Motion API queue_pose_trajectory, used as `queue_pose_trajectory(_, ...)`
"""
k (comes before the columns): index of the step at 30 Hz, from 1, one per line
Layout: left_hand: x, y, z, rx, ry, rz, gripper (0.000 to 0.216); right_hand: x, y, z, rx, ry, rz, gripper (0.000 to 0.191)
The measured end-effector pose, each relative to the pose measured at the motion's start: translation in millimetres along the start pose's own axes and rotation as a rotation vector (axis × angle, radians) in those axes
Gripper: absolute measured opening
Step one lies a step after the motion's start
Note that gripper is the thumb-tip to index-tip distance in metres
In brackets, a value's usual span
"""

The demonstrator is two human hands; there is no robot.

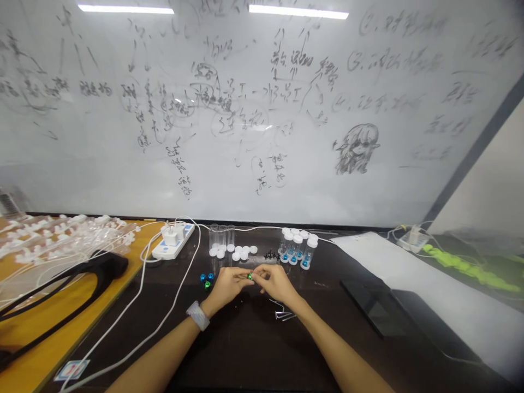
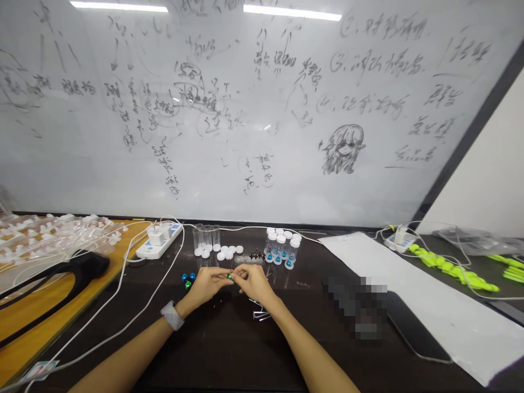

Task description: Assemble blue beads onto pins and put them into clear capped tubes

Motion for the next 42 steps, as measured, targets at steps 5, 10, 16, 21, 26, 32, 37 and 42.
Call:
queue_pose_trajectory(5,6,-1,-1,0.005,-0.011,-0.008,0.028,6,2,0,-0.032,0.354,0.238,0.021)
queue_pose_trajectory(10,10,-1,-2,-0.055,0.020,0.017,0.032,1,6,-13,-0.075,0.578,0.304,0.022)
queue_pose_trajectory(16,10,-3,-3,-0.094,0.089,0.103,0.037,-1,7,-23,-0.098,0.669,0.302,0.020)
queue_pose_trajectory(21,9,-1,-1,-0.103,0.014,0.043,0.032,-6,2,-18,-0.101,0.143,0.079,0.023)
queue_pose_trajectory(26,8,1,-1,-0.096,-0.054,-0.017,0.029,-12,-3,-16,-0.087,-0.223,-0.147,0.031)
queue_pose_trajectory(32,10,1,-1,-0.098,-0.022,-0.010,0.029,4,4,-11,-0.130,0.197,0.159,0.022)
queue_pose_trajectory(37,9,-1,-2,-0.090,0.005,0.020,0.029,6,7,-14,-0.096,0.569,0.316,0.020)
queue_pose_trajectory(42,11,-3,-3,-0.088,0.102,0.132,0.037,1,5,-15,-0.067,0.644,0.314,0.020)
Point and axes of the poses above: each hand's wrist, its own y-axis away from the middle knuckle, its own z-axis out of the back of the hand, x = y × z, the point moved 1 cm from there along -y, towards the middle knuckle, and after that the axes turned 2 degrees about -x, right-handed, at the moved point
